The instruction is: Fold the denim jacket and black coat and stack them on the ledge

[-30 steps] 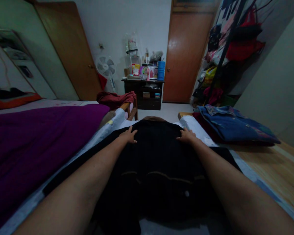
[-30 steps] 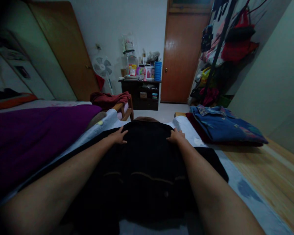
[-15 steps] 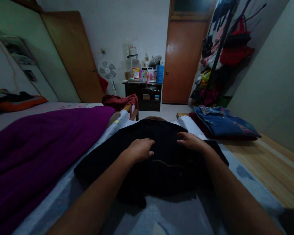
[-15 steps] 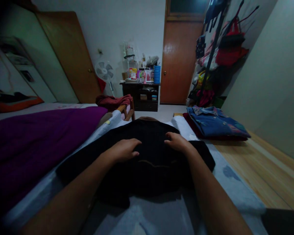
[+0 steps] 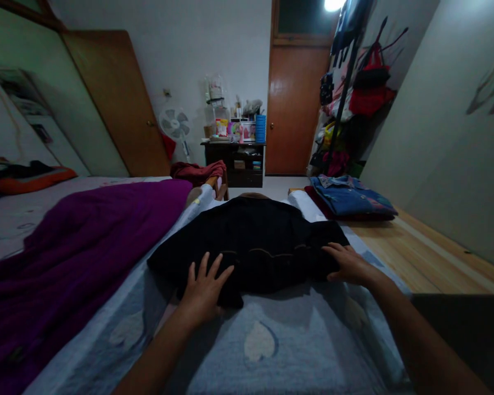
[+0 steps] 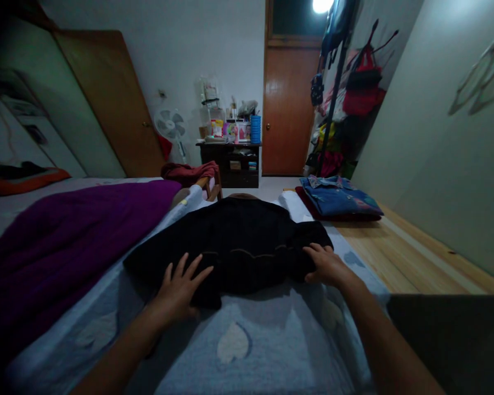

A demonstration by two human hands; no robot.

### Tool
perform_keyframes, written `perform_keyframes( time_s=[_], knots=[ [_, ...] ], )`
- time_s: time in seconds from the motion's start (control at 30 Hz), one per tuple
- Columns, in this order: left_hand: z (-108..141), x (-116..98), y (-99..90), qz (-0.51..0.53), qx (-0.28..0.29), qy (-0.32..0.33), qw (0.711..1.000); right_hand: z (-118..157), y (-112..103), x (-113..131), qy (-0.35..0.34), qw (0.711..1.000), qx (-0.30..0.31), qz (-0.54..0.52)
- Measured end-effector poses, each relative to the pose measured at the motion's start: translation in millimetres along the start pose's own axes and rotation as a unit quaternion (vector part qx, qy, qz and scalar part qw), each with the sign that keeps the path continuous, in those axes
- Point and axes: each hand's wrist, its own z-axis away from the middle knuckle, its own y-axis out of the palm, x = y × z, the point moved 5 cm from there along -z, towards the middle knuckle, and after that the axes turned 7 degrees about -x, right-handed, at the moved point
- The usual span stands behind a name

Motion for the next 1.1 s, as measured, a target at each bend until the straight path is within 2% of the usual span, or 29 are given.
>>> perform_keyframes(
  time_s=[0.07,0.17,0.23,0.33,0.5,0.6,0.7,0.77,0.8,0.9,0.97,1.03,1.1],
  knots=[
    [-2,0,1.0,-0.008,-0.032,0.012,0.999,0,5,9,-0.019,1.000,-0.018,0.014],
    [-7,3,-0.2,0.002,-0.084,0.028,0.996,0,5,17,-0.007,0.998,-0.047,0.038],
    [-10,6,-2.6,0.021,-0.105,0.039,0.994,-1,-3,19,0.002,0.996,-0.074,0.044],
    [-16,12,-13.5,0.070,-0.131,0.032,0.988,-3,-26,18,0.004,0.990,-0.129,0.051],
    [-29,28,-43.5,0.116,-0.183,-0.042,0.975,-13,-75,-10,0.067,0.960,-0.264,0.068],
    [-35,24,-45.4,0.104,-0.141,-0.041,0.984,-22,-85,-29,0.114,0.947,-0.296,0.055],
    [-36,7,-31.6,0.088,-0.045,0.005,0.995,-30,-76,-22,0.129,0.944,-0.300,0.052],
    [-36,-9,-22.1,0.100,0.003,0.040,0.994,-33,-66,3,0.110,0.936,-0.333,0.043],
    [-36,-18,-18.8,0.111,0.013,0.057,0.992,-35,-58,22,0.072,0.939,-0.335,0.023],
    [-42,-40,-12.2,0.137,0.003,0.105,0.985,-41,-27,88,-0.098,0.956,-0.268,-0.076],
    [-48,-47,-5.2,0.140,-0.004,0.113,0.984,-43,-7,117,-0.164,0.959,-0.213,-0.088],
    [-53,-48,5.7,0.141,0.006,0.103,0.985,-46,12,122,-0.150,0.975,-0.156,-0.058],
    [-56,-45,17.5,0.145,0.020,0.086,0.986,-52,30,107,-0.079,0.994,-0.079,-0.015]
  ],
)
